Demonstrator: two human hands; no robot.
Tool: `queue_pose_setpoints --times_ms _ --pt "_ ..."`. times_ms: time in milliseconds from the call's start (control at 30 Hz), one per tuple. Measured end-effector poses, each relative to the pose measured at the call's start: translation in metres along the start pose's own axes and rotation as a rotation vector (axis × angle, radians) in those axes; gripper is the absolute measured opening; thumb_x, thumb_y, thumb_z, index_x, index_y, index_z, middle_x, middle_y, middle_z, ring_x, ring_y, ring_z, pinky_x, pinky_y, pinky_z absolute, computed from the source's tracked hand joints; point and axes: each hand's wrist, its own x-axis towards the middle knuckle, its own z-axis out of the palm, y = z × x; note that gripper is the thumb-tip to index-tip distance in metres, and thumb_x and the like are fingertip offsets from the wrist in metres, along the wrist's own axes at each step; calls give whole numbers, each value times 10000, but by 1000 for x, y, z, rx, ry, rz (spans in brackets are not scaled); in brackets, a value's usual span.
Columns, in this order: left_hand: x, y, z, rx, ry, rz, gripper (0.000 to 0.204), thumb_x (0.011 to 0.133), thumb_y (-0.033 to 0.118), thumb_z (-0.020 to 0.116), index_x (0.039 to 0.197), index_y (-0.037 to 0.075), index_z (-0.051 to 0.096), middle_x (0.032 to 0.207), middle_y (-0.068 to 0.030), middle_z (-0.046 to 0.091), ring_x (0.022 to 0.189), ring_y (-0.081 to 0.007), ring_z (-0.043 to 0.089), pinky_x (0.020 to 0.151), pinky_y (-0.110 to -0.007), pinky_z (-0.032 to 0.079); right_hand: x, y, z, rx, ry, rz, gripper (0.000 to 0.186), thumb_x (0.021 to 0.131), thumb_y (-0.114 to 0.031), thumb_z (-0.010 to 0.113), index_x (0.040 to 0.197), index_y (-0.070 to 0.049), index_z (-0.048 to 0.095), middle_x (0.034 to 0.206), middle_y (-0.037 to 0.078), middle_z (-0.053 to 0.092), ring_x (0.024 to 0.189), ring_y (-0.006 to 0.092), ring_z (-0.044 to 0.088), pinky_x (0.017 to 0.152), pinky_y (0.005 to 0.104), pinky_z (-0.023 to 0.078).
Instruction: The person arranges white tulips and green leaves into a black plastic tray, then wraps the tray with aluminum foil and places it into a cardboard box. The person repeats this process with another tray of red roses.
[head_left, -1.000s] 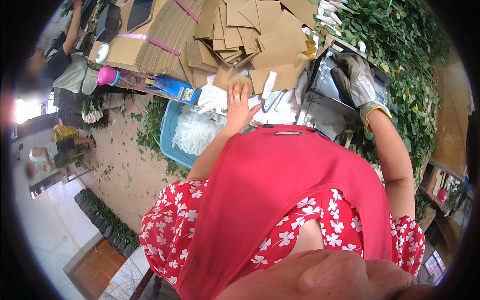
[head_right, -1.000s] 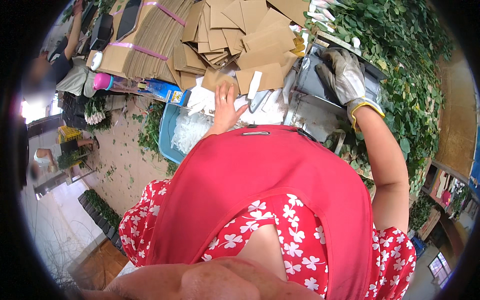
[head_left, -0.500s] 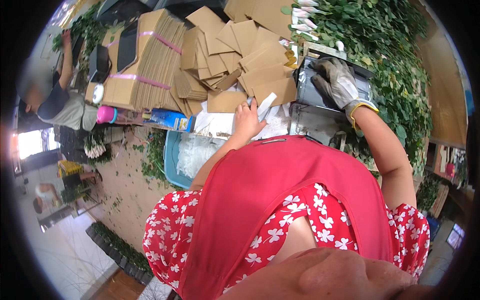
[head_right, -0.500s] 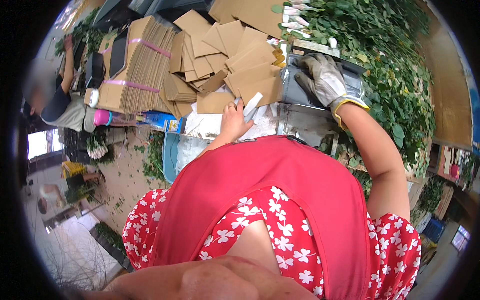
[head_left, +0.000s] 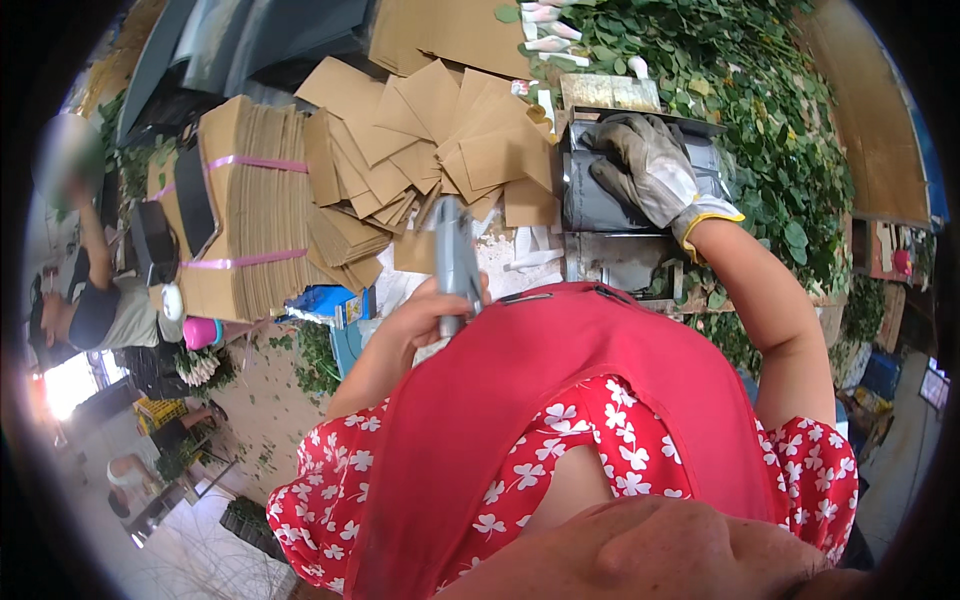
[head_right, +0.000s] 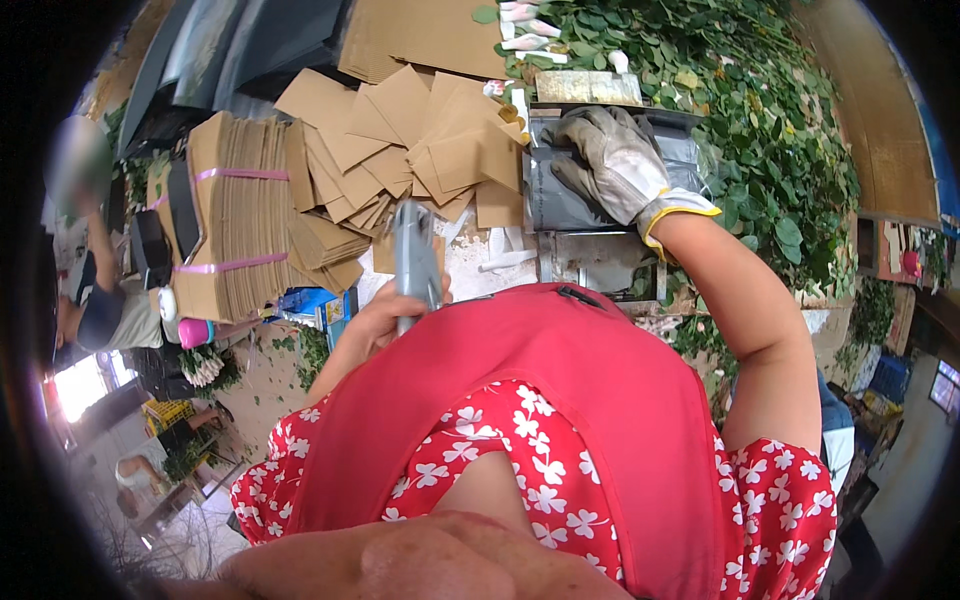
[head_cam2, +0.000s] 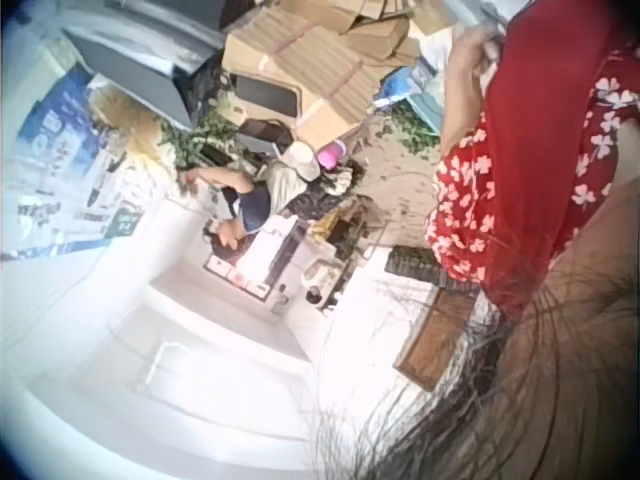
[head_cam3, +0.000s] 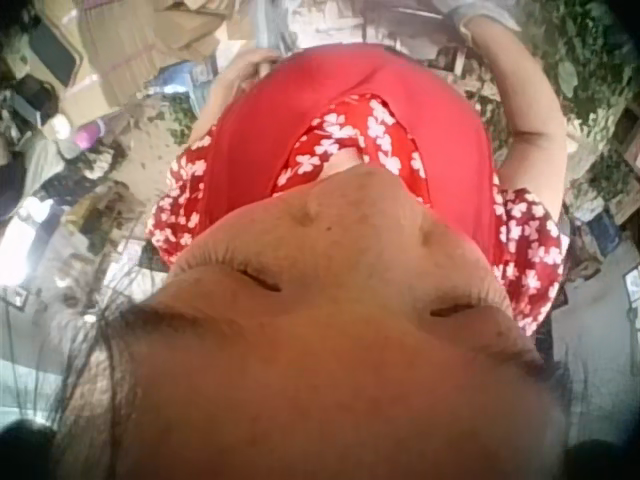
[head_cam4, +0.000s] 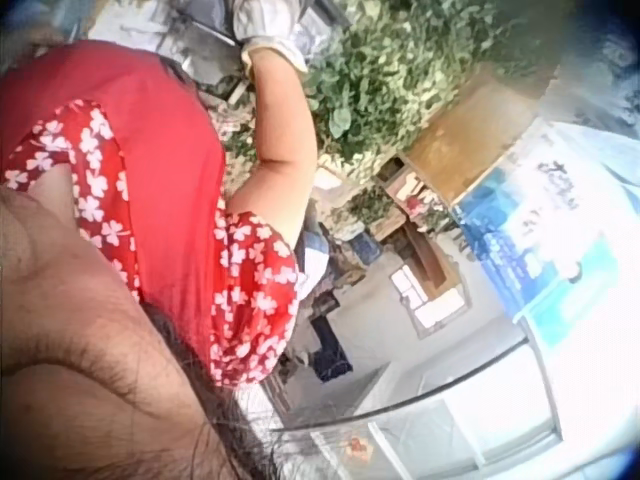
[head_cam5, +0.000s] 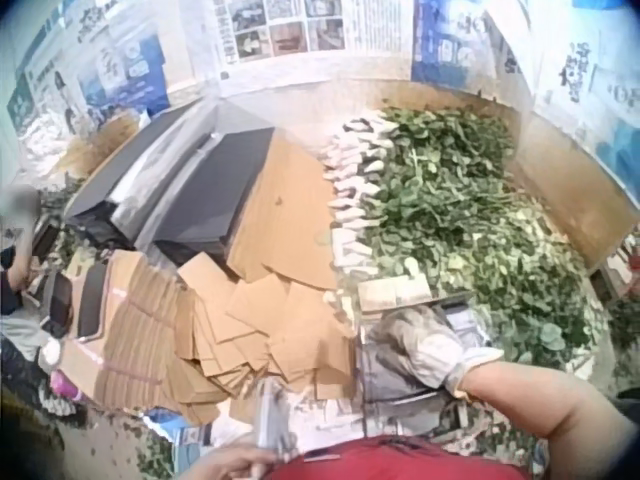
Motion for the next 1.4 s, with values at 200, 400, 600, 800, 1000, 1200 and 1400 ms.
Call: queue_pose_setpoints --times_ms 200,400,600,800,1000,1200,1400 --pt "66 46 60 1097 149 392 937 668 40 635 1531 96 273 1396 -167 467 1196 -320 540 1033 -310 402 5 -9 -4 3 -39 108 366 858 -295 680 1173 -122 607 1154 143 596 1123 378 541 1026 449 401" --pt "111 50 47 915 -68 381 779 759 55 642 1492 95 379 1382 -177 525 1223 -223 547 1015 -297 411 7 -4 -3 -59 -47 69 318 870 -240 636 1173 -142 619 1200 140 595 1125 378 546 1030 471 392" --pt "128 42 44 1250 127 267 564 848 232 732 1313 8 506 1066 -140 675 997 -228 656 850 -354 498 6 2 6 -54 -24 89 317 869 -101 516 1168 -126 618 1180 178 600 1109 397 553 1024 477 398" --pt "121 -26 -28 890 35 319 821 770 154 752 1455 32 317 1210 -122 576 1124 -218 576 949 -348 459 8 3 13 -77 115 -5 309 858 -37 520 1118 -147 646 1077 174 623 1035 401 571 945 462 441" --pt "61 -106 -23 1438 631 715 729 612 200 804 1274 110 513 1183 -143 522 1149 -346 474 993 -477 343 7 10 22 -200 140 -32 301 870 -53 522 1119 -150 660 1086 161 641 1015 401 587 907 459 465" --pt "93 -86 19 1434 544 881 619 680 -12 629 1281 105 539 1163 -147 550 1127 -337 491 937 -458 368 11 12 24 -182 104 -131 324 831 49 473 1077 -62 652 1078 128 673 1040 351 606 945 435 476" --pt "99 -67 13 1670 598 994 486 778 43 574 1254 139 548 1098 -143 594 1050 -310 564 888 -433 422 12 8 24 -180 108 -119 325 821 49 478 1061 -55 670 1070 153 672 1044 347 610 950 421 472"
